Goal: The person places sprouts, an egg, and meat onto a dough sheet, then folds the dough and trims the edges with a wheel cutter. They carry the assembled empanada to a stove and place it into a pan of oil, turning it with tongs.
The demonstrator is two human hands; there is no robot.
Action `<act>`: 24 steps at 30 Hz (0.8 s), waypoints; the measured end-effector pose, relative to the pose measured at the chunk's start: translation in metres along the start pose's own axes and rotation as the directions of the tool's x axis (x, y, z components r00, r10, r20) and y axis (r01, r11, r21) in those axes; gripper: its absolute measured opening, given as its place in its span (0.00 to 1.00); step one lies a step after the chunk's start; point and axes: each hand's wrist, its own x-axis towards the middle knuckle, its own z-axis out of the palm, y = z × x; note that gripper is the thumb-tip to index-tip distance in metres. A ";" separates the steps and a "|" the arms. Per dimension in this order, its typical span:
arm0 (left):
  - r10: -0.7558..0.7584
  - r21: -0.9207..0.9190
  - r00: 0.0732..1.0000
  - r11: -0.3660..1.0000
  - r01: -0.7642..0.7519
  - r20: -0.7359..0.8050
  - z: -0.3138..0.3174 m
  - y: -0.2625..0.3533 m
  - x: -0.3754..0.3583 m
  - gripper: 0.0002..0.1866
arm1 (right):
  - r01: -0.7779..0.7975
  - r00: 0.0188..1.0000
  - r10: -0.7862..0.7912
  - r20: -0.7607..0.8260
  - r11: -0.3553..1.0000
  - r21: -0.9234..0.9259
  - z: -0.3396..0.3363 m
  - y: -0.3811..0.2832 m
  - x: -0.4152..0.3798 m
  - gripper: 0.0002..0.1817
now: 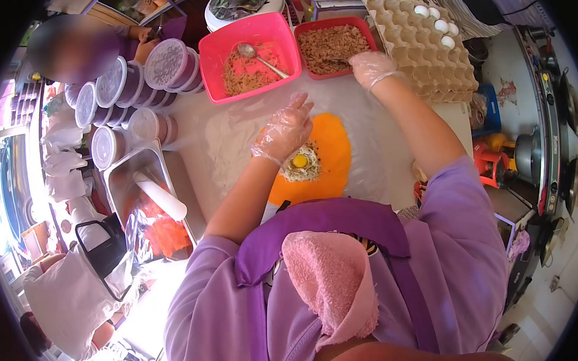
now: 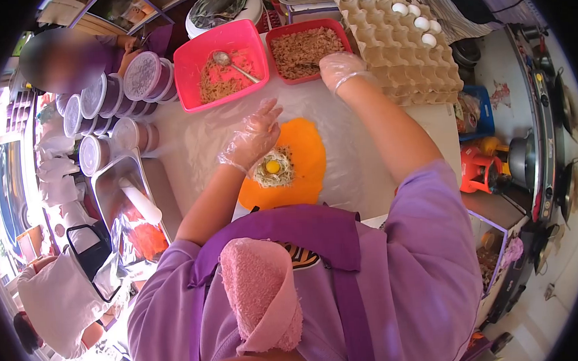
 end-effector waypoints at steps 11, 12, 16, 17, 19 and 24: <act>0.043 0.017 0.999 0.999 -0.044 0.025 0.004 0.002 0.003 0.18 | 0.012 0.997 -0.007 0.071 0.997 -0.070 0.008 0.014 0.001 0.14; 0.062 0.036 0.998 0.997 -0.062 0.002 0.004 0.002 0.002 0.17 | -0.005 0.999 0.008 0.039 0.997 -0.082 0.000 0.012 0.001 0.14; 0.018 0.012 1.000 1.000 -0.018 0.023 0.003 0.003 -0.001 0.17 | -0.046 0.990 0.050 -0.132 0.998 0.036 -0.021 0.003 -0.011 0.14; 0.019 0.012 1.000 1.000 -0.019 0.022 0.003 0.003 -0.001 0.17 | -0.046 0.990 0.050 -0.133 0.998 0.036 -0.010 0.005 -0.009 0.14; 0.051 0.045 0.998 0.998 -0.053 0.044 0.002 0.002 0.001 0.18 | 0.050 0.998 -0.051 -0.021 0.998 -0.046 0.003 0.001 -0.008 0.15; 0.042 0.107 0.998 0.993 -0.047 0.050 0.002 0.011 0.015 0.26 | -0.134 0.988 0.140 -0.062 0.987 0.088 -0.025 -0.009 -0.009 0.15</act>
